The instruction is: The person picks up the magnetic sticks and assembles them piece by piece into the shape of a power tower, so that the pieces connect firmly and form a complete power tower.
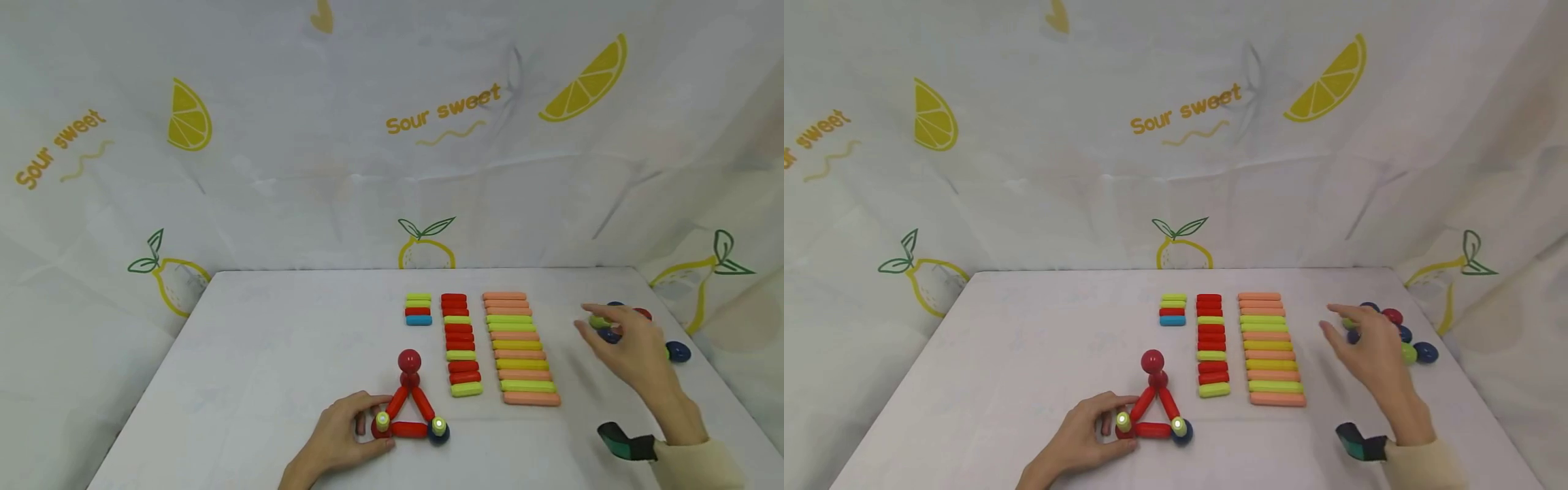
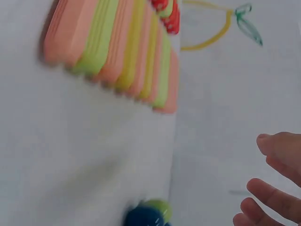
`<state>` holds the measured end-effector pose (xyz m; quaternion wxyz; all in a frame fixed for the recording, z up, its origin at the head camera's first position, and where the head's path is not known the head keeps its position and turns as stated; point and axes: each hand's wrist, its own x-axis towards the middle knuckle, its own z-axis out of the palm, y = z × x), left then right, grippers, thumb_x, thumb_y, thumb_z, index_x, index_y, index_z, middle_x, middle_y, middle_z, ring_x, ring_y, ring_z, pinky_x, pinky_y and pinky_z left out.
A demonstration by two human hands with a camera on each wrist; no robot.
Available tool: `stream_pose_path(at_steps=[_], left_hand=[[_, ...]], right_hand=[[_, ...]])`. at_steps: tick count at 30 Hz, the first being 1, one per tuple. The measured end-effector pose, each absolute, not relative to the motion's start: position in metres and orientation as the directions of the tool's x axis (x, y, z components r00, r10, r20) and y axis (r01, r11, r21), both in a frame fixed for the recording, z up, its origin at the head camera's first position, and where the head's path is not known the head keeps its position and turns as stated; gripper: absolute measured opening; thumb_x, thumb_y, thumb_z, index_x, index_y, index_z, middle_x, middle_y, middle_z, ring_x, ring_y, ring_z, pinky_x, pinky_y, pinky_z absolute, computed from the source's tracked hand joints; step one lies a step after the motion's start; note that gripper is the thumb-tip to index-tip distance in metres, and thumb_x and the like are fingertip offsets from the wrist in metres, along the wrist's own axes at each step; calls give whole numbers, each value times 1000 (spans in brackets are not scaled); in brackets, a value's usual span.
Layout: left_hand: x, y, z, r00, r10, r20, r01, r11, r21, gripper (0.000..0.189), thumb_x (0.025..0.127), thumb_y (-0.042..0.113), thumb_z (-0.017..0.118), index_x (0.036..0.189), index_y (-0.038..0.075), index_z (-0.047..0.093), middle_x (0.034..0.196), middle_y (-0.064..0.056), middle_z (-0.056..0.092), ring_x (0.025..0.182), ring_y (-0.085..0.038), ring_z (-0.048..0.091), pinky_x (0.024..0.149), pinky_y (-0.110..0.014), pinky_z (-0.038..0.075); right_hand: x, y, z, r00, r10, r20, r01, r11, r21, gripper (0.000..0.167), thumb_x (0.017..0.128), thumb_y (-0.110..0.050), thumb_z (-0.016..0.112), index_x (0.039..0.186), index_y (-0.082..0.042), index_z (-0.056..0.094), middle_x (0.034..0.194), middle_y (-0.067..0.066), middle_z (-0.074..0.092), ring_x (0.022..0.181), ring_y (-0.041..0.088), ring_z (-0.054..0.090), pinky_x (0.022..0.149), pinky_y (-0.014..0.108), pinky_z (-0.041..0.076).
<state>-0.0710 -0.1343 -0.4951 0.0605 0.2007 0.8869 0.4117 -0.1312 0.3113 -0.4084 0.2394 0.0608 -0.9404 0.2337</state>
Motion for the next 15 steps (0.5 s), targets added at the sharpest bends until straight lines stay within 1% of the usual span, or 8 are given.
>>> stream_pose_path(at_steps=[2,3,4,7,9,11,13,15], left_hand=[[-71,-134,-495,-912,405,58,306,581,754,51,78,37,88,125,24,72,89,15,61,65,7,45,56,-13,37],[-72,-134,-495,-913,404,58,305,581,754,51,78,37,88,125,24,72,89,14,61,65,7,45,56,-13,37],[-72,-134,-495,-913,403,58,304,582,754,51,78,37,88,125,24,72,90,14,61,65,7,45,56,-13,37],[-71,-135,-494,-914,402,55,300,578,759,51,78,36,88,125,24,72,90,14,62,65,7,45,56,-14,38],[-71,-135,-494,-914,403,54,299,576,761,51,78,36,88,125,23,72,90,14,62,65,7,45,56,-14,37],[-71,-135,-494,-913,405,54,299,573,763,51,78,36,88,125,24,72,90,14,62,65,7,45,56,-14,37],[-71,-135,-495,-912,406,52,299,573,763,51,78,36,87,125,24,72,91,14,62,65,7,45,56,-14,38],[-72,-135,-495,-912,407,50,298,574,763,51,79,36,87,126,24,71,91,14,62,65,7,45,57,-14,38]], right_hand=[[-130,337,-416,-894,50,446,-156,897,-413,34,79,-5,82,110,6,73,92,31,69,73,32,59,56,24,39],[-129,348,-420,-905,66,419,-126,901,-415,33,80,-5,81,109,9,72,86,30,67,69,28,54,56,23,33],[-129,356,-424,-915,79,396,-99,907,-409,34,80,-6,81,108,10,72,79,26,64,67,24,49,55,24,30],[-127,374,-432,-948,110,298,-16,920,-392,38,82,-9,80,110,14,69,72,22,58,66,21,43,54,28,27],[-128,380,-436,-962,125,243,28,929,-369,41,81,-10,81,109,17,68,73,28,59,67,32,48,56,36,35],[-128,384,-439,-971,142,192,66,933,-354,43,80,-11,82,110,17,67,88,41,62,76,46,54,63,48,45],[-129,386,-442,-977,153,152,94,936,-340,44,80,-11,81,110,18,67,107,47,60,89,56,55,73,60,47],[-128,387,-444,-980,156,122,107,936,-336,45,79,-12,82,110,17,67,112,49,57,97,60,53,79,66,46]])
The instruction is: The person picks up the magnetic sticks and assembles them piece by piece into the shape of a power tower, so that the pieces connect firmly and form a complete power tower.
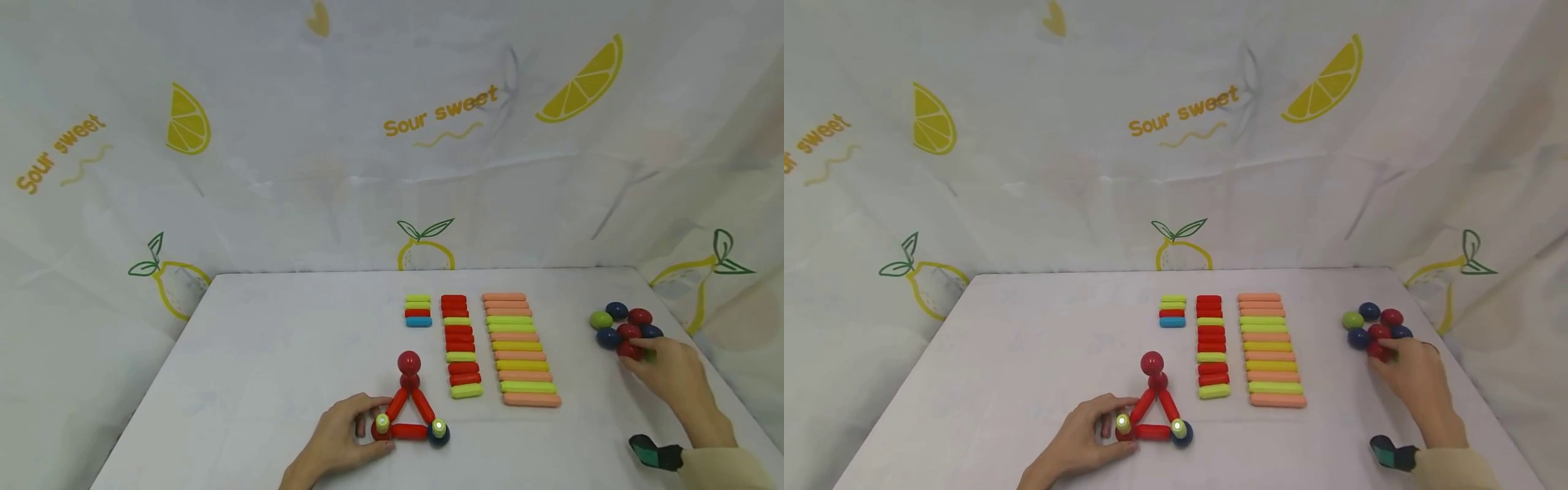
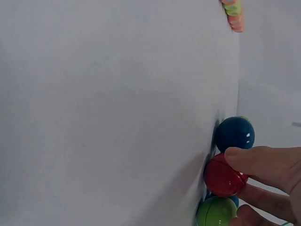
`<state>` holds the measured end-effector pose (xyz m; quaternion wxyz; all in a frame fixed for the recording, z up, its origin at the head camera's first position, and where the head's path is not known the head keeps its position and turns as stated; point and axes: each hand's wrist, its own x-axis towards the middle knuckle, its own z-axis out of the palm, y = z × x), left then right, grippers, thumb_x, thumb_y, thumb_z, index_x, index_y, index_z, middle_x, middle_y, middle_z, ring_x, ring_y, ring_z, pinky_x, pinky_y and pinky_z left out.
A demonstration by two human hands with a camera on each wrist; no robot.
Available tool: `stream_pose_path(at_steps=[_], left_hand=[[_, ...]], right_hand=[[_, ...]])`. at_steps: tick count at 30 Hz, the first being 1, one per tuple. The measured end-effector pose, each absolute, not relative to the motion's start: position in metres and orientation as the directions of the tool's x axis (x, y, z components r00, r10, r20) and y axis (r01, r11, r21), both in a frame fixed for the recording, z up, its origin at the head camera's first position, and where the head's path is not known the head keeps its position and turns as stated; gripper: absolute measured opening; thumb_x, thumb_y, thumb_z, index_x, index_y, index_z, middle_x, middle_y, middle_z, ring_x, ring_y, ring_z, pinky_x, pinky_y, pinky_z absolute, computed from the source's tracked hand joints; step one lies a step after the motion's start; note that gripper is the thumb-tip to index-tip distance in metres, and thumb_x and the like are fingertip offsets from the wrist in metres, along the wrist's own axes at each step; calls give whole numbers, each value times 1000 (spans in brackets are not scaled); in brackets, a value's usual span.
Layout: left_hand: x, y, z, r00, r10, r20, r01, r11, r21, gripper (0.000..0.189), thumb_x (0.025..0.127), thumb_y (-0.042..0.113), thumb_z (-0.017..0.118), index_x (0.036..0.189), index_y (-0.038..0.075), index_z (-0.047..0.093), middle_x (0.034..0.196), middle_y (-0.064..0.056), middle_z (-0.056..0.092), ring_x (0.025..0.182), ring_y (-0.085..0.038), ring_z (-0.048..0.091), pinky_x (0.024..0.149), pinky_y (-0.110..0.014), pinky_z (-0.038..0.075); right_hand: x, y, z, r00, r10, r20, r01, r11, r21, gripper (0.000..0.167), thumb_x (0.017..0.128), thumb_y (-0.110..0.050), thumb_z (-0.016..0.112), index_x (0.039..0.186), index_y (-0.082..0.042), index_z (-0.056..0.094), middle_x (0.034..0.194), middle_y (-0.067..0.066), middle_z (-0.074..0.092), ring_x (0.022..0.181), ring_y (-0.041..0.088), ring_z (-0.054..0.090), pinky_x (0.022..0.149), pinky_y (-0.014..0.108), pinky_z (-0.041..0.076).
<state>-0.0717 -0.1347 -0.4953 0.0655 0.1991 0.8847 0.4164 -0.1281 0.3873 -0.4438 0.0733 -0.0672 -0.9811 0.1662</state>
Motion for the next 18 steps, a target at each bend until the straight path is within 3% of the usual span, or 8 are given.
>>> stream_pose_path(at_steps=[3,11,18], left_hand=[[-72,-135,-496,-913,405,43,292,579,762,51,79,36,87,126,25,71,92,14,62,65,7,45,57,-14,38],[-72,-135,-496,-911,410,43,292,568,769,51,79,36,87,127,25,70,93,13,64,65,7,46,57,-14,39],[-72,-134,-496,-912,408,41,291,575,765,51,79,37,87,126,26,70,93,13,63,66,7,45,57,-14,39]], right_hand=[[-127,387,-447,-984,146,101,104,935,-339,47,79,-14,83,111,16,67,114,48,57,98,60,53,80,67,45],[-122,376,-454,-987,161,-17,157,929,-336,54,78,-17,86,117,15,65,102,39,62,86,47,58,68,54,54],[-112,354,-440,-984,129,121,69,909,-411,54,75,-12,88,115,11,62,95,34,65,77,42,65,62,48,59]])
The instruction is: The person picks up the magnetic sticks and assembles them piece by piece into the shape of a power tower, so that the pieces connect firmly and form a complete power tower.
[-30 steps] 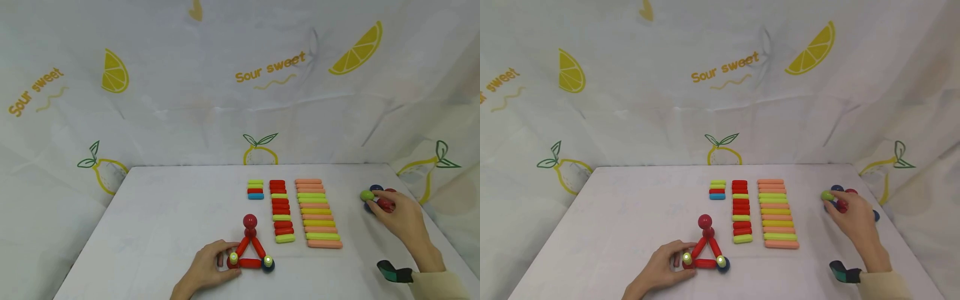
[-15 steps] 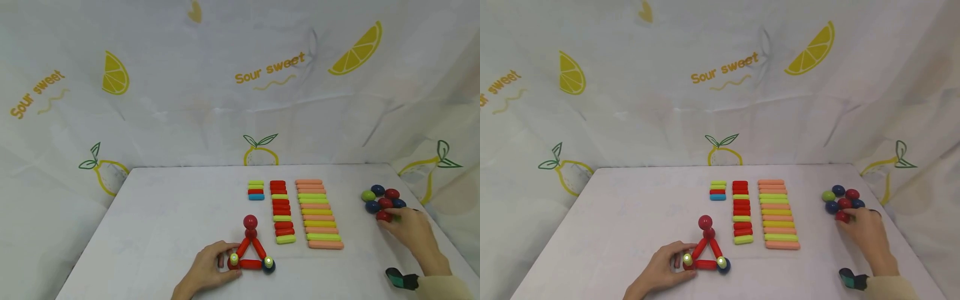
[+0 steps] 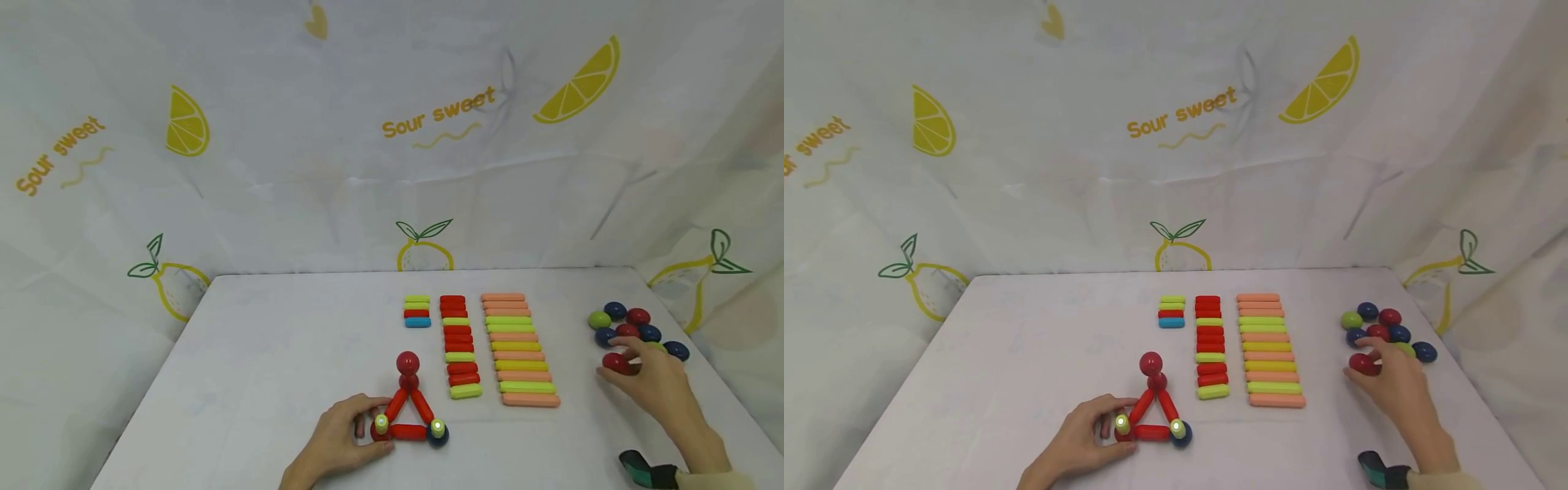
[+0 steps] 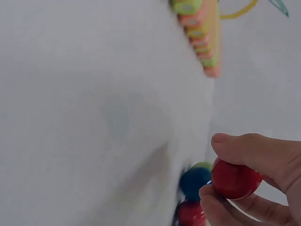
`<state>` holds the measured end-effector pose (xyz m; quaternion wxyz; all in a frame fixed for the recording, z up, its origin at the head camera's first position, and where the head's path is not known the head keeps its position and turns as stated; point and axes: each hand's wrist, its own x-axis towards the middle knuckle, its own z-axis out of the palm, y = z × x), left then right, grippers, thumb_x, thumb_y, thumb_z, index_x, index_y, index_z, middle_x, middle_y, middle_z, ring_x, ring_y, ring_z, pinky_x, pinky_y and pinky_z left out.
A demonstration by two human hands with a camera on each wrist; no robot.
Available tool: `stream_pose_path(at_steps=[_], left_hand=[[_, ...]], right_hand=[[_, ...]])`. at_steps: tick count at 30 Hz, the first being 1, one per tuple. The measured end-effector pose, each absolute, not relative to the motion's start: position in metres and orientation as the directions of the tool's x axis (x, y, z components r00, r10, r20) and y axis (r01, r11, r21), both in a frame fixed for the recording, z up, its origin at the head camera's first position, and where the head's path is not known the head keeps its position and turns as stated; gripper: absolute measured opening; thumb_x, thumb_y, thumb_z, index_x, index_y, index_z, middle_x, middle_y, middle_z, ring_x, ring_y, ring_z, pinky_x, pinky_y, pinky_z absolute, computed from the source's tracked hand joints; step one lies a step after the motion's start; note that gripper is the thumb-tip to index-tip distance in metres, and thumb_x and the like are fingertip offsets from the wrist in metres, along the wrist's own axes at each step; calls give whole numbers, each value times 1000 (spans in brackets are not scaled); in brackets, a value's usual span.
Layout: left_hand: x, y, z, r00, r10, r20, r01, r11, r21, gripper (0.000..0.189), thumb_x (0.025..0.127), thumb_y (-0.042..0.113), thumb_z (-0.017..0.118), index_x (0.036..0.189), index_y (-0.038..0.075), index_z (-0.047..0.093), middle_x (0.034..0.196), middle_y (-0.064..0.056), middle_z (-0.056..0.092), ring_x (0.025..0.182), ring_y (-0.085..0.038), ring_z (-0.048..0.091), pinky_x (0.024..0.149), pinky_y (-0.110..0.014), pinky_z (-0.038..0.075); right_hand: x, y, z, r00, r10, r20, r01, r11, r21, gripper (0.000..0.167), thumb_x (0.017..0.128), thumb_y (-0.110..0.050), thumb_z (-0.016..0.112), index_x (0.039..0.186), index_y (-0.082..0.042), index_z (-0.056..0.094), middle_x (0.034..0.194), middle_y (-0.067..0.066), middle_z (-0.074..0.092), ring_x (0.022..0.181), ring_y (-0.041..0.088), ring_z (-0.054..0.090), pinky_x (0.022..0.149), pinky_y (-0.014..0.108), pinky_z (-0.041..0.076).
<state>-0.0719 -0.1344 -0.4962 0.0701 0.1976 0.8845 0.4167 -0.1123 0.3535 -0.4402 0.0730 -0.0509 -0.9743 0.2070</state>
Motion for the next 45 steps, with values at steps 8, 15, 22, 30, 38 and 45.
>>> stream_pose_path(at_steps=[8,15,22,30,38,45], left_hand=[[-72,-136,-498,-915,402,36,283,574,768,51,79,38,87,127,28,70,93,14,63,66,6,45,57,-15,39],[-72,-136,-499,-914,403,52,298,576,761,51,79,39,87,127,29,70,93,14,63,66,7,45,57,-14,39],[-72,-136,-500,-914,402,51,297,580,758,51,79,39,86,126,27,70,93,14,64,66,7,45,56,-15,39],[-72,-136,-499,-910,409,68,312,568,761,51,79,39,86,126,26,71,92,14,64,65,7,45,56,-14,40],[-72,-136,-497,-910,409,64,309,569,762,53,79,40,86,127,25,71,93,12,64,66,7,45,57,-14,41],[-72,-136,-497,-912,407,45,293,573,765,52,79,39,86,126,24,71,92,13,64,65,7,45,56,-14,40]], right_hand=[[-97,289,-404,-959,-29,284,-172,851,-496,41,71,-9,92,105,2,72,91,16,72,75,25,70,62,28,61],[-80,225,-377,-920,-209,333,-362,778,-513,37,70,-16,94,104,-14,78,94,-4,67,78,-2,61,67,15,57],[-63,171,-369,-912,-379,156,-394,706,-588,34,79,-26,89,111,-26,78,99,-11,61,86,0,56,69,16,56],[-59,139,-375,-851,-525,-16,-387,648,-656,32,85,-33,83,115,-23,78,99,-11,57,85,2,51,67,15,53],[-59,133,-385,-841,-538,-55,-369,645,-670,33,84,-27,84,116,-19,78,99,-11,55,85,1,52,68,15,54],[-59,147,-379,-882,-469,-42,-338,694,-636,47,81,-51,81,121,-27,75,108,-7,62,94,11,57,70,19,57]])
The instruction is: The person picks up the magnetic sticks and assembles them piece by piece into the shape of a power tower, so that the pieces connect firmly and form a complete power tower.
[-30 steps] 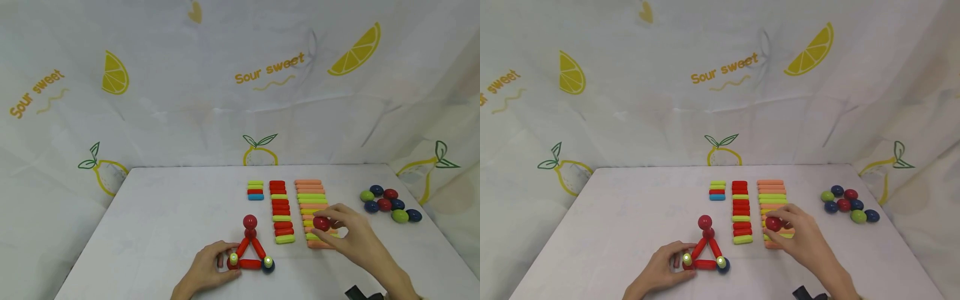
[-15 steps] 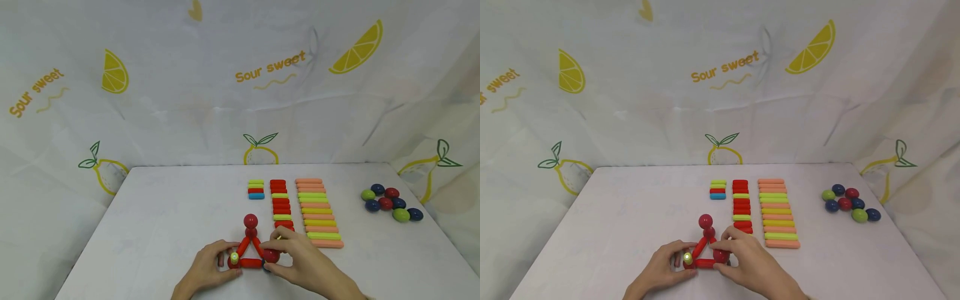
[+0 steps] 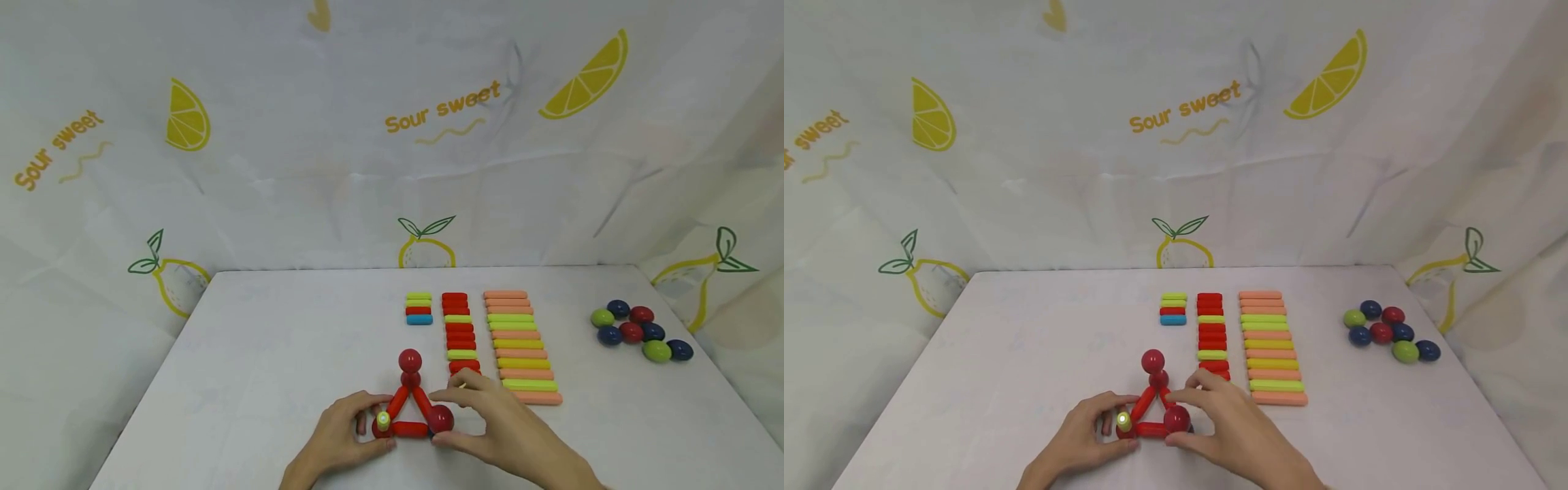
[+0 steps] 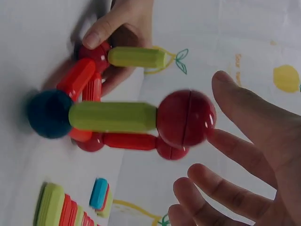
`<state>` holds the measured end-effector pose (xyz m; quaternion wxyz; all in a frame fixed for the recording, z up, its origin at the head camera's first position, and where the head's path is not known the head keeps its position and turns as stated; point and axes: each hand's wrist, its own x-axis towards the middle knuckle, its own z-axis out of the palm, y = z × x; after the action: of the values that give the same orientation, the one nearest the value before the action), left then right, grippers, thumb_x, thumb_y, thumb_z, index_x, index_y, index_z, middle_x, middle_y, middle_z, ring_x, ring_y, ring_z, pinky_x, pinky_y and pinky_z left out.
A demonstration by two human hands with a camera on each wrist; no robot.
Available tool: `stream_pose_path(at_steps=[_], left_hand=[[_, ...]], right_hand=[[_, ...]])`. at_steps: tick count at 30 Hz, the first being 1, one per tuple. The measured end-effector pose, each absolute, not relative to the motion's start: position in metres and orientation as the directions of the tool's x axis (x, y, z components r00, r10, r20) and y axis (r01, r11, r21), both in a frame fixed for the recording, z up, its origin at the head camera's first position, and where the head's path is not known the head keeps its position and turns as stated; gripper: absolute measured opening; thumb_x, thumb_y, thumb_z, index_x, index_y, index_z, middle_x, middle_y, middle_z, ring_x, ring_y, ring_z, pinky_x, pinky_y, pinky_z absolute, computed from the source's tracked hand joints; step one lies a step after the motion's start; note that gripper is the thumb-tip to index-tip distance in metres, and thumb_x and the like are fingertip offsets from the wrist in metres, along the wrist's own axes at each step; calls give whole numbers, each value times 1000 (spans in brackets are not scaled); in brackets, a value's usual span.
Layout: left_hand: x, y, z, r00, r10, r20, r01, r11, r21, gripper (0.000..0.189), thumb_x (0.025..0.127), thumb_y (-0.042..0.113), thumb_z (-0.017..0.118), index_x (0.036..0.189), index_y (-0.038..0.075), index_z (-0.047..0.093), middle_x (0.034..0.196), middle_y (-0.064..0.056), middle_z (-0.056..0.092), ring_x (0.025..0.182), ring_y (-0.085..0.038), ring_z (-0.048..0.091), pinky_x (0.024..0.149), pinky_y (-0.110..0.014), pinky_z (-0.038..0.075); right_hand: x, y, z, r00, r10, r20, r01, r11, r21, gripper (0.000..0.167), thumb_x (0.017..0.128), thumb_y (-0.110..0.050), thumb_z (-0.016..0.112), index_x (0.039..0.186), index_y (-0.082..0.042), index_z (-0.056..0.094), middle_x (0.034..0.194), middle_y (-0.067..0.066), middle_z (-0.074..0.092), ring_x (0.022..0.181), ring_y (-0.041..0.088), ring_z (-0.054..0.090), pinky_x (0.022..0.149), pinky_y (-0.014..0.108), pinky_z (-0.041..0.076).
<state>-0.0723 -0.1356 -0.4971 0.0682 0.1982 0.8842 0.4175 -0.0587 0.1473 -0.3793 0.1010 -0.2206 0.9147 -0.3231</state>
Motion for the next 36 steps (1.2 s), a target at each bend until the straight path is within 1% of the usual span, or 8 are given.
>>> stream_pose_path(at_steps=[7,15,17,21,23,26,29,36], left_hand=[[-72,-136,-498,-913,406,46,292,569,769,52,79,38,87,126,26,71,93,13,64,65,7,45,56,-14,39],[-73,-136,-496,-916,401,21,270,576,771,52,78,38,87,127,26,71,93,13,64,65,6,46,56,-15,40],[-73,-136,-496,-916,401,17,268,579,770,53,78,38,87,127,25,71,92,14,63,65,6,45,56,-15,39],[-73,-136,-496,-913,407,13,267,573,775,52,79,38,86,127,25,71,92,13,63,65,6,45,56,-14,38],[-73,-135,-495,-912,411,12,267,570,777,52,79,38,86,127,25,71,93,13,64,65,6,45,56,-14,38],[-72,-135,-495,-913,409,10,265,571,777,52,79,38,86,127,25,71,93,13,64,65,6,45,57,-15,39],[-72,-135,-495,-913,408,12,264,569,778,52,79,38,86,127,25,71,93,13,64,65,6,45,57,-15,39],[-73,-136,-497,-913,408,26,277,570,773,52,79,38,86,127,25,71,92,13,64,65,7,45,57,-14,39]], right_hand=[[-79,200,-374,-960,-244,133,-277,793,-543,42,79,-30,88,117,-17,76,115,8,70,99,22,65,75,33,63],[-122,296,-406,-922,3,387,-187,871,-454,35,81,-6,83,112,6,73,106,33,71,87,48,69,66,51,60],[-129,315,-416,-931,67,359,-112,882,-457,34,84,-5,78,114,9,71,101,35,70,76,44,66,57,42,57],[-136,340,-432,-954,160,254,29,892,-452,37,88,-6,72,118,15,66,93,34,65,65,28,52,50,27,35],[-138,347,-438,-962,178,208,72,897,-435,39,88,-6,71,119,17,63,99,38,64,65,32,51,50,34,40],[-140,351,-442,-970,183,160,103,907,-409,40,87,-4,70,119,19,61,118,44,60,88,54,59,67,57,52],[-143,352,-443,-976,178,128,118,918,-380,42,86,-4,71,119,20,61,126,46,54,114,65,50,90,73,44],[-146,353,-452,-981,186,46,157,920,-358,49,82,-8,79,119,19,62,115,44,58,95,54,56,82,64,49]])
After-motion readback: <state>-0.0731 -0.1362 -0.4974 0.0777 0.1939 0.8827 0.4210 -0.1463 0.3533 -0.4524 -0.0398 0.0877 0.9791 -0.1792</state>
